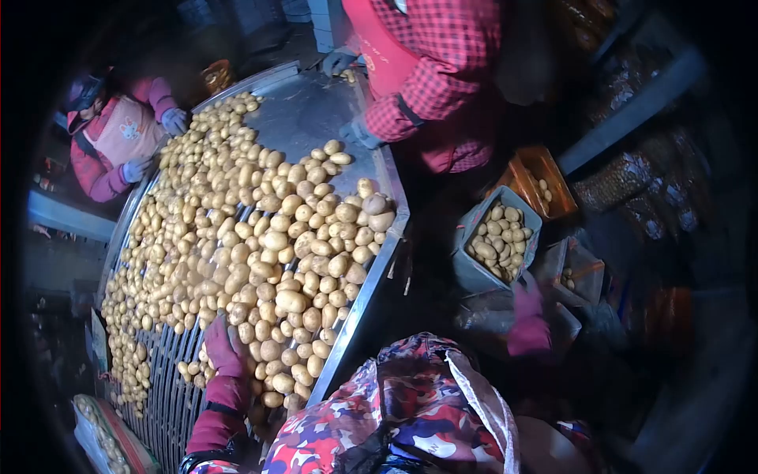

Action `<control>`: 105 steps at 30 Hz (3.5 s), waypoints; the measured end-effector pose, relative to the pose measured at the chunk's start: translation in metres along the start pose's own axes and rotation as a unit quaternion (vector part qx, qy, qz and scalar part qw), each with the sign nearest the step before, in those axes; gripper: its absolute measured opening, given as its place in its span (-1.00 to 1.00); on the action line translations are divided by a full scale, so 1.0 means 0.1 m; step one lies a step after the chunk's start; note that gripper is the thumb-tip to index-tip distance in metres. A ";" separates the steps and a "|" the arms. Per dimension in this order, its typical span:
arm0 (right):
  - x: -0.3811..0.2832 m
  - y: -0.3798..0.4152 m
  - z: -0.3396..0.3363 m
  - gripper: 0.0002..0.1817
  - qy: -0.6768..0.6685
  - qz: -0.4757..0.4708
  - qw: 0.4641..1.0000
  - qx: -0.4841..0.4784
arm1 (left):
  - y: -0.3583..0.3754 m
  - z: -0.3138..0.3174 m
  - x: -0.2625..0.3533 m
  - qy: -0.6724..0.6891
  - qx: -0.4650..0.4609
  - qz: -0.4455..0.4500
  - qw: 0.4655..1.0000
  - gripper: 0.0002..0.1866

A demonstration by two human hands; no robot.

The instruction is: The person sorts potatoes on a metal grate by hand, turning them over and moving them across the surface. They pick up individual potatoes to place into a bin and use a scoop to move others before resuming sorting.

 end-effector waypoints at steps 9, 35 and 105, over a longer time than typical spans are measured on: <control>-0.80 -0.66 1.51 -0.43 0.285 -0.201 0.928 -0.135 | -0.01 -0.32 0.19 0.046 0.052 -0.039 0.997 -0.57; -0.18 -0.93 1.24 -0.40 0.494 -0.143 0.847 -0.132 | -0.06 -0.40 0.23 0.038 -0.013 -0.078 0.996 -0.50; -3.27 2.87 2.32 -0.40 0.155 -0.654 0.650 -0.355 | -0.66 0.01 -0.63 0.115 -0.167 -0.192 0.960 -0.36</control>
Point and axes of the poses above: each hand's wrist, its own y-axis away from the middle knuckle, its own z-axis out of the palm, x = y × z, the point moved 8 cm from there along -y, towards the middle knuckle, and after that the axes turned 7 degrees about -y, right-handed, at the moved point
